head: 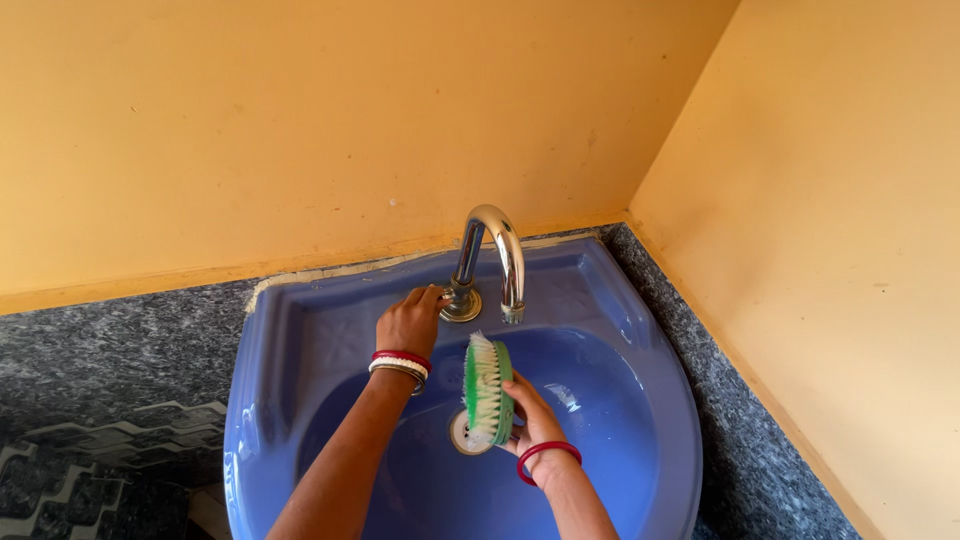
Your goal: The person scrubs a blue sink basin and a white pedestal sink using a green scrubbing brush. They rinse the brush under running water, then scrub the basin, faucet, and pedestal base thoroughly.
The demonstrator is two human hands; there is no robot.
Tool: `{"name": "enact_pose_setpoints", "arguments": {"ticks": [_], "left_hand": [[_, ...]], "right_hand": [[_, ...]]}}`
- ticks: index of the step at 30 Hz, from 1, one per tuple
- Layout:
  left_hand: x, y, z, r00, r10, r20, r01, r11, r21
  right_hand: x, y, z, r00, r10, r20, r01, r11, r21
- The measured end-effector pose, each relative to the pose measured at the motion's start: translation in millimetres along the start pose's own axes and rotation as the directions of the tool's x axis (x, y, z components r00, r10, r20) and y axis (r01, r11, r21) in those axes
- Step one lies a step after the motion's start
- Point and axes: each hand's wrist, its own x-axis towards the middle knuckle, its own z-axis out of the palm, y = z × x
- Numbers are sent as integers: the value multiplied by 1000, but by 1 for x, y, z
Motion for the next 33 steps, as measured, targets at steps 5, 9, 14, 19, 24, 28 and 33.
{"name": "enact_pose_setpoints", "arguments": {"ticks": [5, 9, 14, 19, 24, 28, 33], "left_hand": [[19, 1, -9, 984, -119, 135, 111, 992, 63], [52, 2, -11, 877, -363, 315, 330, 931, 154], [61, -1, -9, 841, -448, 305, 425, 894, 142], [67, -3, -7, 829, -470, 305, 449, 883, 141], [64, -3, -8, 842, -457, 288, 431, 890, 151], [60, 0, -7, 830, -482, 281, 461, 876, 141], [53, 0, -5, 867, -446, 221, 437, 895, 91]], "right_hand": [[0, -4, -6, 999, 40, -1, -38, 957, 288], [-3, -8, -10, 997, 35, 72, -59, 931, 360], [-7, 1, -16, 977, 23, 214, -116, 895, 430], [8, -3, 2, 980, 143, 135, -193, 828, 527], [40, -24, 39, 976, 107, 190, -210, 696, 687], [38, -23, 38, 972, 78, 221, -213, 692, 690], [13, -1, 13, 967, 122, 224, -245, 683, 688]]}}
